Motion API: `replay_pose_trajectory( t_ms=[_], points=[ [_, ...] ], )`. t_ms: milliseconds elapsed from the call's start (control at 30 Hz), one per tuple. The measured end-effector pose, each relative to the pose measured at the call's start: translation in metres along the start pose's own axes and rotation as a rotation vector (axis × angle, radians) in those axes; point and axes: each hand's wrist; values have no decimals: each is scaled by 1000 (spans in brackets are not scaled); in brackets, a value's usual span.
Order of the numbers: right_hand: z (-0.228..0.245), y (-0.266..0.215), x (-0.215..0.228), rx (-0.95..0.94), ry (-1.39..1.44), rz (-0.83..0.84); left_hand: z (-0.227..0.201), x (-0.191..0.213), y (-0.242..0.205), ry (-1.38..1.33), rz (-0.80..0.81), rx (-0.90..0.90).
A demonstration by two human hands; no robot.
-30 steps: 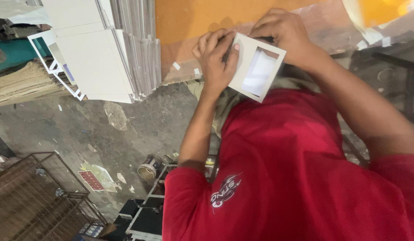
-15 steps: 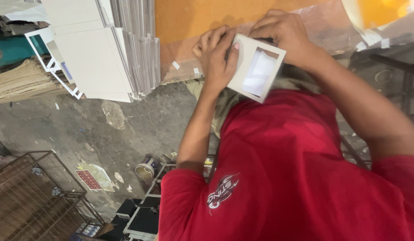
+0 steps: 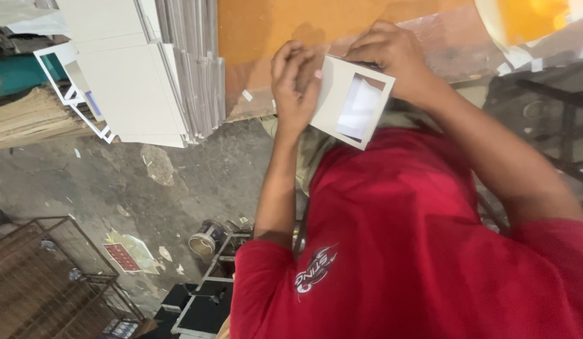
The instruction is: The person assembles white rectangular frames by hand, aligning pieces and securing them with tape. They repeatedly pick up frames, apply tape to edges, and place completed units into a stack on the table.
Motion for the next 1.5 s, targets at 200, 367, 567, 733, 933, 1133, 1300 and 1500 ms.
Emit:
replay_pose_trajectory(
  t_ms=[200, 367, 567, 733, 933, 1133, 1300, 1500],
  points=[
    [1, -1, -1, -21, -4, 10, -5, -2, 4, 200, 46, -120],
    [-3, -1, -3, -24, -23, 20, -16, -5, 6, 317, 79, -148],
    [-2, -1, -3, -36, -31, 32, -20, -12, 5, 369, 44, -153],
    [2, 1, -3, -15, -37, 30, -13, -11, 1, 325, 23, -137],
    [8, 3, 1, 10, -17, 60, 5, -11, -2, 263, -21, -175],
    [13, 1, -8, -79, -111, -131, 32, 5, -4, -159, -113, 63],
    [20, -2, -13, -189, -143, -336, 40, 8, -1, -541, -208, 185],
    [31, 7, -17, -389, -41, -472, 3, 8, -8, 55, 25, -238]
  ],
)
Point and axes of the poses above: each hand's wrist, its own y-axis towards the middle knuckle, its own x-axis out of the back of the hand, z = x × y, and after that the axes turned 12 degrees about -z, right-handed
